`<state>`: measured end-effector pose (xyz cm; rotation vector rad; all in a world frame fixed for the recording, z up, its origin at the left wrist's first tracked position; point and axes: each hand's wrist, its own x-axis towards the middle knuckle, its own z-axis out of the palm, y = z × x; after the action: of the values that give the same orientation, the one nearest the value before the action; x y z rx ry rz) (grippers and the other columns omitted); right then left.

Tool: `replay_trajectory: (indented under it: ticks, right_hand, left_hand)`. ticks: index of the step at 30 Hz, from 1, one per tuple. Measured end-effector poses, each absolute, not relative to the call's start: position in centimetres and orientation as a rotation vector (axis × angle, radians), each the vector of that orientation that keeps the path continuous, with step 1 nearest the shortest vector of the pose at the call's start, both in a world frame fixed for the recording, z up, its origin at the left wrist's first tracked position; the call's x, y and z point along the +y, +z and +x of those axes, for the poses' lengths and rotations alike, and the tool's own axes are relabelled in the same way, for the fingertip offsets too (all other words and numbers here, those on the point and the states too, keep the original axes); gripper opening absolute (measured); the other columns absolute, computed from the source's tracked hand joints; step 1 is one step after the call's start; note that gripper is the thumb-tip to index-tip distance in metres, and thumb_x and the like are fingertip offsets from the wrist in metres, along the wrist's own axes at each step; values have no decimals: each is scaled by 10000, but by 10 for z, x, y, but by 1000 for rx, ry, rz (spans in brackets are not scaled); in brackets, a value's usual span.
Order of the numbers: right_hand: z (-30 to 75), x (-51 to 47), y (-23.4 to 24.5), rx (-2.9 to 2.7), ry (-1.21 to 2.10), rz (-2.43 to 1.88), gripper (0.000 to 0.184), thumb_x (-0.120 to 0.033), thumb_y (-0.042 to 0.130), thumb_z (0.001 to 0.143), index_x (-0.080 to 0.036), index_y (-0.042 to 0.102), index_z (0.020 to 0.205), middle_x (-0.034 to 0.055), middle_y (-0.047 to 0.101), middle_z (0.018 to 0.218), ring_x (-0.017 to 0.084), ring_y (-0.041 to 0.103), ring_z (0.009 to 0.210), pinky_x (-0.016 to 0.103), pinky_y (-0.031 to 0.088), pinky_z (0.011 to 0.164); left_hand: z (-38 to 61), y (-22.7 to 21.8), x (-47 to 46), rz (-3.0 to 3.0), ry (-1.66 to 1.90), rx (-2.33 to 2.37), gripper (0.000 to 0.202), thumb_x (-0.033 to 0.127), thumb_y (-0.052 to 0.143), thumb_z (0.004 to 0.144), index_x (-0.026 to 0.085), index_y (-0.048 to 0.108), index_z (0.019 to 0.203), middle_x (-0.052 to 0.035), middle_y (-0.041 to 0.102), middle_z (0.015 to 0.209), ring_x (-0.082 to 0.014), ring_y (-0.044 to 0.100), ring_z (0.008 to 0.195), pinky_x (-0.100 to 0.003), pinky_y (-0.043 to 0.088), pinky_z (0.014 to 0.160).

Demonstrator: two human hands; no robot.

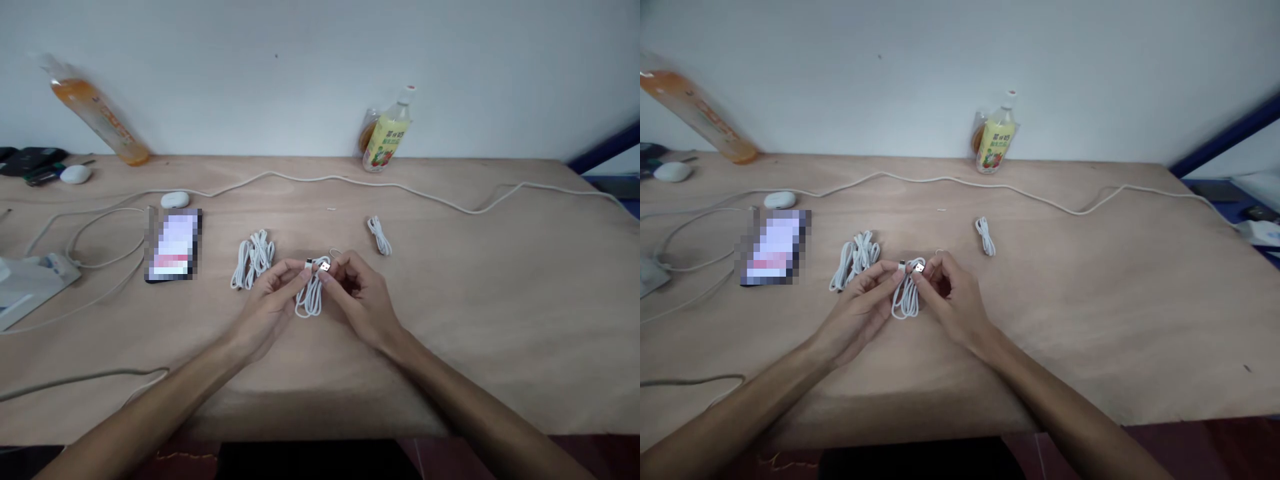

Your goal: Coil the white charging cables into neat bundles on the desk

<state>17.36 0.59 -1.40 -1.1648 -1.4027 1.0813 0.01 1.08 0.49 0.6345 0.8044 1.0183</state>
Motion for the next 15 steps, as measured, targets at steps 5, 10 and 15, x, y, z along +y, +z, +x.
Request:
replay_trajectory:
  ticks: [5,10,15]
  right_hand:
    - [174,6,-14,-1406,1090,-1169,227,-407,701,988,-250,587,870,-51,578,719,135,512,626,278,404,583]
    - [175,6,-13,-1400,1101,-1169,232,-412,699,994,-252,586,870,-44,587,730,142,518,644,287,417,600]
    - [175,6,-13,-1408,1109,-1168,232,-415,697,999,-254,586,874,-43,581,725,146,510,640,294,405,600]
  left_hand:
    - [1,5,12,631,1025,795,200,304,966,842,172,843,927,-31,799,936,-138,689,894,-241,533,877]
    - [2,7,11,637,1026,795,210,314,979,830,173,850,915,-29,799,924,-131,684,882,-222,529,851]
    - [2,9,11,625,1035,797,196,303,973,839,166,848,899,-36,802,920,-131,684,868,-221,529,831]
